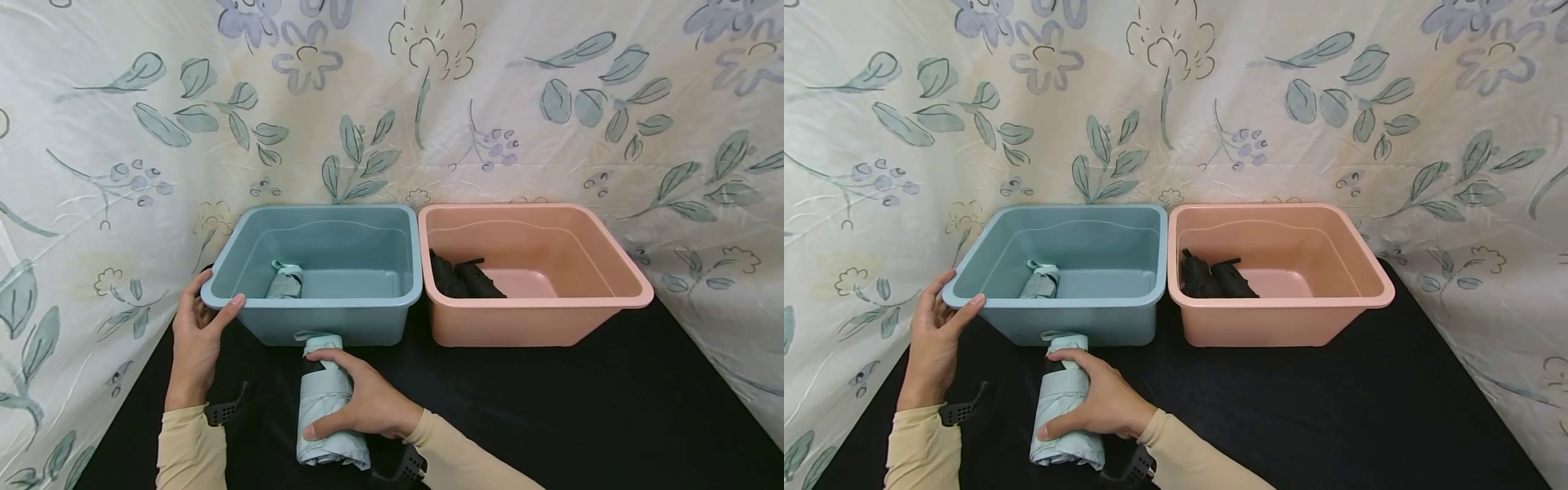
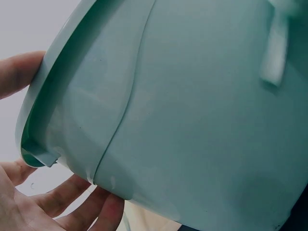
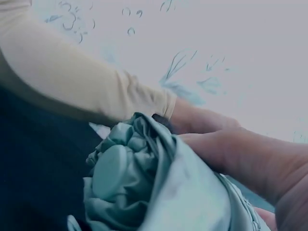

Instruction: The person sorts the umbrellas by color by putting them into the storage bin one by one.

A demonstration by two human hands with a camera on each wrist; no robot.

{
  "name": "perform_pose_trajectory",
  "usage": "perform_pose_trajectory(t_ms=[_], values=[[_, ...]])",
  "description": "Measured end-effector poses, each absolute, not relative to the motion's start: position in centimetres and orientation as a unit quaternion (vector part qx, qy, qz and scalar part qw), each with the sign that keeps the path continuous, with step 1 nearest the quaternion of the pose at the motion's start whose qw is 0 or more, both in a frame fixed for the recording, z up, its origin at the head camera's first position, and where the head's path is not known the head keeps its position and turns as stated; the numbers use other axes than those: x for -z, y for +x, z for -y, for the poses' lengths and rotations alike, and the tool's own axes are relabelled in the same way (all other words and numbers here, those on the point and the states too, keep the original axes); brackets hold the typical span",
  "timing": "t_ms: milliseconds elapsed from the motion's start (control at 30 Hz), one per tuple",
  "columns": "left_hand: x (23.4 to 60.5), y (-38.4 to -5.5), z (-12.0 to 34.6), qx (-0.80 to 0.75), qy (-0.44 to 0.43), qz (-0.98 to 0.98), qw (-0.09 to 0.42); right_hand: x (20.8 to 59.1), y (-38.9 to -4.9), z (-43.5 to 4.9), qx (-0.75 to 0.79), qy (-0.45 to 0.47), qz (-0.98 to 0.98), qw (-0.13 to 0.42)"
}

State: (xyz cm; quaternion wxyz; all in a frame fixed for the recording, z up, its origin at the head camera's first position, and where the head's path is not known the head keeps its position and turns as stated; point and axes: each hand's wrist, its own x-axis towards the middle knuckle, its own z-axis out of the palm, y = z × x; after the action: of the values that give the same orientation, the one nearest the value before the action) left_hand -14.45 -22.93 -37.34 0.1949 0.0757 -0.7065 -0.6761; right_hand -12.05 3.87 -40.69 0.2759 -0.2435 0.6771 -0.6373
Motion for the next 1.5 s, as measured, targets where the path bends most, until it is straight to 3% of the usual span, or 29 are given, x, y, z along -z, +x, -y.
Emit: perform_pose_trajectory(t_ms=[500,833,1500], values=[[37.4,-14.3,23.0,0.669,0.078,0.712,0.198,36.3,-10.7,-6.1,0.629,-0.298,-0.661,0.279],[37.5,-14.5,23.1,0.664,0.082,0.716,0.196,32.3,-11.4,-6.7,0.595,-0.345,-0.68,0.253],[37.4,-14.7,23.0,0.663,0.083,0.719,0.19,26.0,-19.2,-4.1,0.571,-0.345,-0.715,0.208]])
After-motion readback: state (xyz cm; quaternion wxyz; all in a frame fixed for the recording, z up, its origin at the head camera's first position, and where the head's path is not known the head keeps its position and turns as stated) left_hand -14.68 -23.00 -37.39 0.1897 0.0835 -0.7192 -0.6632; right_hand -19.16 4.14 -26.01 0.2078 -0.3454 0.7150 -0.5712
